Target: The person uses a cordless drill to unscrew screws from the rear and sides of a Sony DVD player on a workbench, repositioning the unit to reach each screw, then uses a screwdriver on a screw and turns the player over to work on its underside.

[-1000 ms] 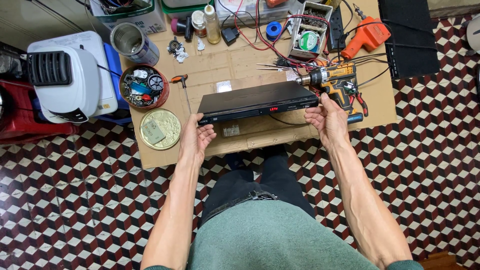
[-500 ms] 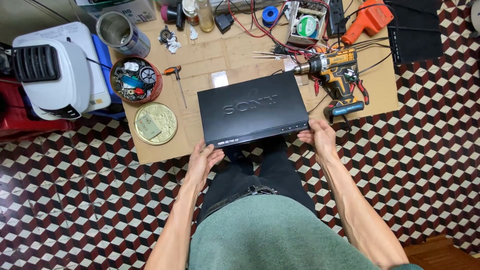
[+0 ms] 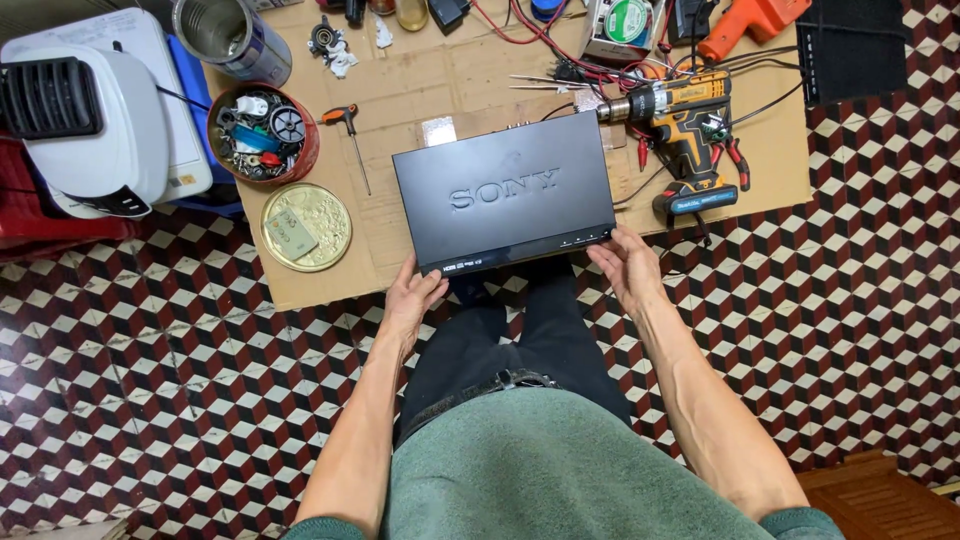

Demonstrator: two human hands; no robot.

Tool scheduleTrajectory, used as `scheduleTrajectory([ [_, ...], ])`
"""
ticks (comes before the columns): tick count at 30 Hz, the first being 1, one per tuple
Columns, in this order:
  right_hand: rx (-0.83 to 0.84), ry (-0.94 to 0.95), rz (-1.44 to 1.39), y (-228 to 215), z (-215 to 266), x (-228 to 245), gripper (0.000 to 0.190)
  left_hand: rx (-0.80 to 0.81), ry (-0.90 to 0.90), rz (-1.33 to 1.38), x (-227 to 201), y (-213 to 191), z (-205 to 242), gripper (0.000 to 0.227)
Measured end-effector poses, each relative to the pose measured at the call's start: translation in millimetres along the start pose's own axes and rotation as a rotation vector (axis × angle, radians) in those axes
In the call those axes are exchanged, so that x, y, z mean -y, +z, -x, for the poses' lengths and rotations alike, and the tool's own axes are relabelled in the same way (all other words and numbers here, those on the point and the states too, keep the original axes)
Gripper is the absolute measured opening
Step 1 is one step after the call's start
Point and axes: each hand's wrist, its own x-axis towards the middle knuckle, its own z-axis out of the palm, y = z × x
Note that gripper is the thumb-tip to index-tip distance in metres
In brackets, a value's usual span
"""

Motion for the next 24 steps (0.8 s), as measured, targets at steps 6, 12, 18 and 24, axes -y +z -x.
scheduleTrajectory([
  [6,0.095,0.001,-0.028,7.0,10.0,-7.9,0.037,0.05,0.0,0.03,-1.6,-2.9,2.7,0.08],
  [12,0.086,0.014,0.017,15.2,20.5,-0.8,0.039,0.059,0.007,0.096,6.7,-9.4,-0.1,0.077],
  [18,0.092,0.024,0.032,13.0,22.7,0.3,0.038,0.047,0.009,0.104,6.2,-6.6,1.7,0.074],
  [24,0.102,0.052,0.009,1.9,13.2,-17.0,0.023,0.017,-0.006,0.041,1.1,-3.7,4.3,0.073],
])
